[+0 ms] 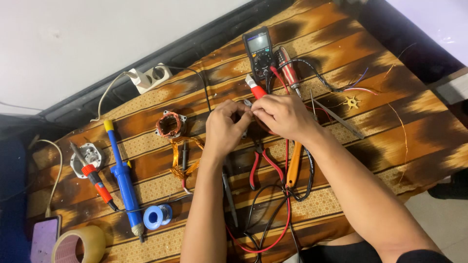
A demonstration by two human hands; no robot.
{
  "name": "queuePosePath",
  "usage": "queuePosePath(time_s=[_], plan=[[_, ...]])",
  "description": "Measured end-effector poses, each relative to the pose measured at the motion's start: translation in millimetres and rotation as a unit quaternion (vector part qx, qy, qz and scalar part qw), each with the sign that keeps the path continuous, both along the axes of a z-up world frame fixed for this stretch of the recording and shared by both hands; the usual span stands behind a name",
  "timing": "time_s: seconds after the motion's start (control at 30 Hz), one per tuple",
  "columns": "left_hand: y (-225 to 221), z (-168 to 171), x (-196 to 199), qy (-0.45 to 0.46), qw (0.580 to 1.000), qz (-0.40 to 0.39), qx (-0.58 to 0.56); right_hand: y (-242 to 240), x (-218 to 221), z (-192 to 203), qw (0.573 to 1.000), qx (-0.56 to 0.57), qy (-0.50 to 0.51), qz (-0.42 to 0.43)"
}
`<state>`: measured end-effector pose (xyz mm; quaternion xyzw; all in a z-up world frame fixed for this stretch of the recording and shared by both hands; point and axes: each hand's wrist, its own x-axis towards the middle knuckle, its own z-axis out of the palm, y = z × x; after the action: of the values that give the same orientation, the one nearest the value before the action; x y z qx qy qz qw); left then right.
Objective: Repairing and testing motor stators using a multimeter and hand tools on a workbench
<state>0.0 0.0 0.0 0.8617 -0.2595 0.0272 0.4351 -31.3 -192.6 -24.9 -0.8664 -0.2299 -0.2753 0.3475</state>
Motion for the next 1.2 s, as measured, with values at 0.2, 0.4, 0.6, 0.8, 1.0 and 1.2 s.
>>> queuePosePath(time_s=[0.2, 0.4, 0.6, 0.8, 1.0, 1.2], plan=[[-4.5, -2.1, -2.0, -0.051, 0.998, 0.004, 0.023, 0.7, 0.8, -2.8, 1.0, 0.005, 0.012, -0.01], [-5.6, -1.9, -4.5, -0.072, 0.996, -0.009, 0.046, 0.9, 0.1, -1.6, 1.0, 0.008, 0.02, -0.005], [-4.2, -2.4, -2.6, -0.09, 0.993, -0.019, 0.07, -1.5, 2.8, -1.4, 1.0, 0.001, 0.016, -0.003], [-3.1, -1.4, -1.6, -0.062, 0.998, -0.01, 0.031, -3.5, 0.1, 3.3, 1.0, 0.002, 0.016, -0.009], [-0.9, 2.8, -0.8, -0.081, 0.996, -0.025, 0.003, -4.5, 0.3, 4.9, 0.999, -0.003, -0.039, -0.029], [4.3, 0.9, 4.2, -0.012, 0.998, -0.005, -0.066, -23.4, 18.5, -28.5, 0.994, 0.057, -0.071, -0.056]])
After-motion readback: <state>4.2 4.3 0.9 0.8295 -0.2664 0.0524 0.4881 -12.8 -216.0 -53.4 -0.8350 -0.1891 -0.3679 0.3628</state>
